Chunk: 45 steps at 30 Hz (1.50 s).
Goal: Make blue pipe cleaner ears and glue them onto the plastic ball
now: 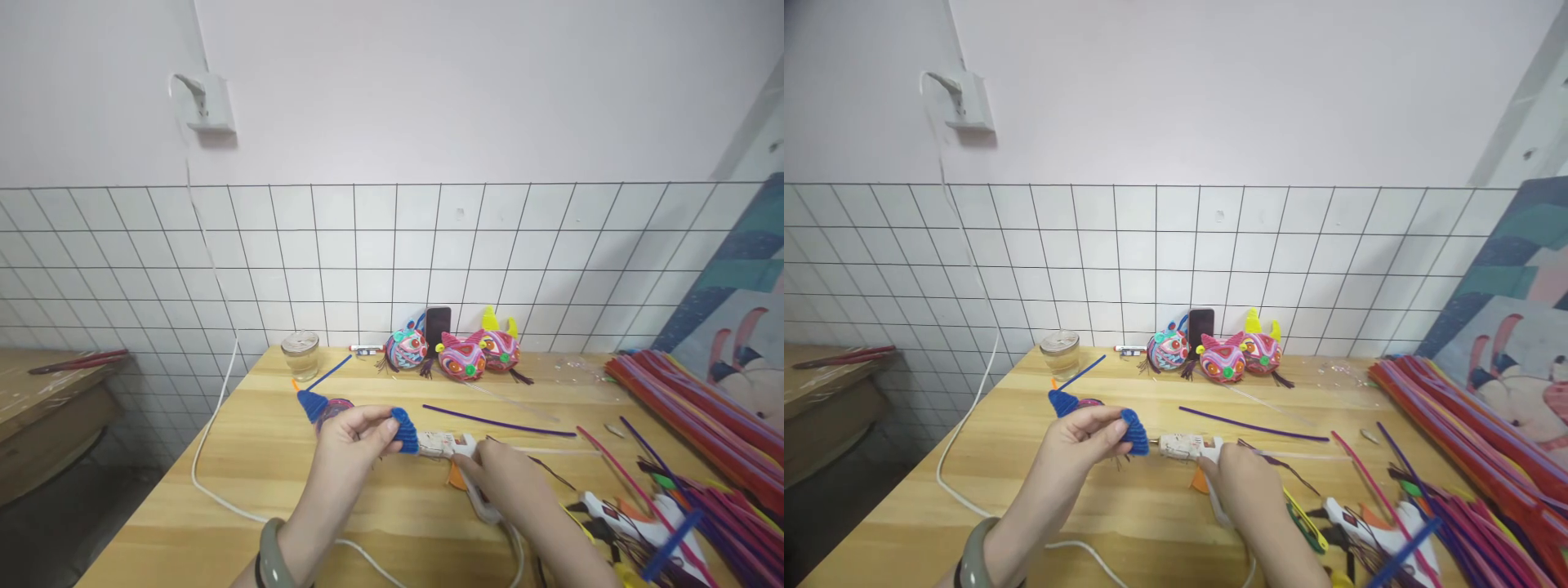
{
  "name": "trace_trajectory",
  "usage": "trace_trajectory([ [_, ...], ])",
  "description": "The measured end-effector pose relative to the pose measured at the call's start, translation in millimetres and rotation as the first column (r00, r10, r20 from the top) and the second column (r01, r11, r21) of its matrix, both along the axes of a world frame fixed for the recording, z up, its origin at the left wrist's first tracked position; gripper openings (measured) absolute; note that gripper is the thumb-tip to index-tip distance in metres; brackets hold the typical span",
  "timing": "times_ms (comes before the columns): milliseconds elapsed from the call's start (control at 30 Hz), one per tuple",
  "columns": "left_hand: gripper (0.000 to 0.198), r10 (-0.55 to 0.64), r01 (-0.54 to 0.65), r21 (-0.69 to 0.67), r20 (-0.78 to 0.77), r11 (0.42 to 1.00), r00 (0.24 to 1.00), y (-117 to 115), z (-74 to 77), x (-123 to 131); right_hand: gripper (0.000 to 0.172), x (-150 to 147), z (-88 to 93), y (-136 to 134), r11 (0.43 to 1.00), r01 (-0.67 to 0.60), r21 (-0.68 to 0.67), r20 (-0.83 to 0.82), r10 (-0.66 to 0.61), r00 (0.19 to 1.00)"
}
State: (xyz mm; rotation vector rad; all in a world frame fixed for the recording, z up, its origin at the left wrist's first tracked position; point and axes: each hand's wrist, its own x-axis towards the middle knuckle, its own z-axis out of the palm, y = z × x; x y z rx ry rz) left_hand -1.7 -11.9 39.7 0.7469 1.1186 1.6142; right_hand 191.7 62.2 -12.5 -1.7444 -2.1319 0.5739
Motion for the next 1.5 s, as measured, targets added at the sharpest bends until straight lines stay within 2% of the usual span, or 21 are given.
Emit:
trace_trajectory([
  [67, 0.033, -0.014, 0.014, -0.006, 0.005, 1.0, 1.0, -2, 0.0, 4, 0.026, -6, 16.7, -11, 0.995, -0.088, 0.057, -0.037, 0.09, 0.995],
  [133, 0.034, -0.042, 0.042, -0.01, 0.014, 0.999, 0.999, -3, -0.9, 8, 0.022, -14, 31.2, -23, 0.943, -0.264, 0.201, -0.249, 0.31, 0.918],
  [200, 0.033, -0.084, 0.085, -0.013, 0.025, 0.996, 0.996, -5, -2.1, 11, 0.019, -20, 40.1, -33, 0.912, -0.27, 0.31, -0.358, 0.374, 0.855],
  [333, 0.032, -0.143, 0.144, -0.019, 0.03, 0.989, 0.989, -7, -4.3, 16, 0.012, -26, 42.0, -45, 0.865, -0.255, 0.432, -0.358, 0.424, 0.832],
  [433, 0.032, -0.146, 0.147, -0.017, 0.029, 0.989, 0.989, -7, -4.8, 17, 0.008, -28, 40.3, -47, 0.852, -0.252, 0.458, -0.354, 0.435, 0.828],
  [1067, 0.035, -0.126, 0.129, -0.039, 0.068, 0.991, 0.99, -9, -5.2, 23, 0.016, -31, 39.2, -49, 0.818, -0.23, 0.527, -0.38, 0.469, 0.798],
  [1500, 0.029, -0.121, 0.122, -0.015, 0.034, 0.992, 0.992, -10, -6.5, 23, 0.021, -33, 46.7, -51, 0.898, -0.189, 0.398, -0.501, 0.385, 0.775],
])
